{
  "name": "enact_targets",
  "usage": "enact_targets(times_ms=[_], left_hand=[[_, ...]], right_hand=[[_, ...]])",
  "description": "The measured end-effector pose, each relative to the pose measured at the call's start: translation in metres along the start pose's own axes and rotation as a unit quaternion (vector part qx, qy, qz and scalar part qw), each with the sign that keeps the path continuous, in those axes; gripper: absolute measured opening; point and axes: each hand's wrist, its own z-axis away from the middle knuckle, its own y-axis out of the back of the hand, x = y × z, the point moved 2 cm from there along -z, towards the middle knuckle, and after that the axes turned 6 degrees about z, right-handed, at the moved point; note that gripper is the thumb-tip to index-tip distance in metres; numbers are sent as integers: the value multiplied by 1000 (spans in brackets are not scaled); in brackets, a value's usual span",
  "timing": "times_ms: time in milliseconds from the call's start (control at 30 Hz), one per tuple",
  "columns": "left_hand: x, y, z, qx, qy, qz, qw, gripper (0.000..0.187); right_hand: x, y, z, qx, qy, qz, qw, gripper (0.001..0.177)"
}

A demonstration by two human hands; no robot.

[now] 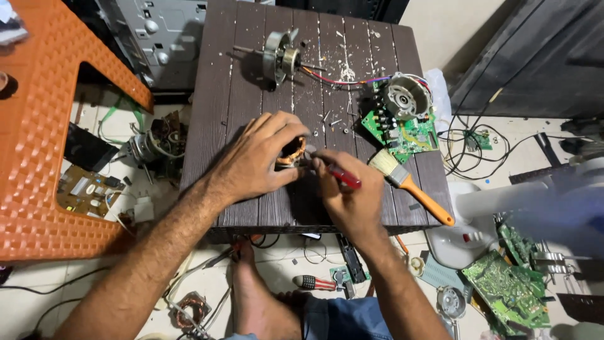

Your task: The person uses a screwdriver to work on a small electronic component held in their left hand. They manipulate the component and the tool on a cluttered table, occasionally reaching for other items nearby.

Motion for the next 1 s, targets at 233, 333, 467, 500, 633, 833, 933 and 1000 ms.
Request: enact_targets(times_ms=[233, 333, 467, 500, 633, 833, 933, 1000], left_hand=[[3, 4, -3, 17, 3, 12, 1000, 55], [0, -2, -1, 8, 0, 25, 1000, 54], [1, 0, -1, 8, -6, 13, 1000, 57], [6, 2, -2, -1, 2, 20, 1000, 55], [-4, -7, 1, -10, 8, 24, 1000, 58], [6, 2, -3, -17, 9, 10, 1000, 58], [0, -5, 0, 0, -3, 1, 1000, 60], [-2, -3, -3, -10, -5, 3, 1000, 63]], right_hand=[[-18, 6, -9, 0, 0, -5, 1000, 11], [-7, 1, -3, 12, -4, -7, 1000, 11], [-2, -1, 2, 10, 0, -14, 1000, 10], [1, -1, 6, 6, 2, 4, 1000, 10], [-23, 10, -9, 12, 1, 11, 1000, 9], [-1, -3, 4, 14, -15, -3, 1000, 10], [-14, 3, 3, 23, -26, -25, 999, 10], [-5, -1, 8, 20, -17, -9, 1000, 10]])
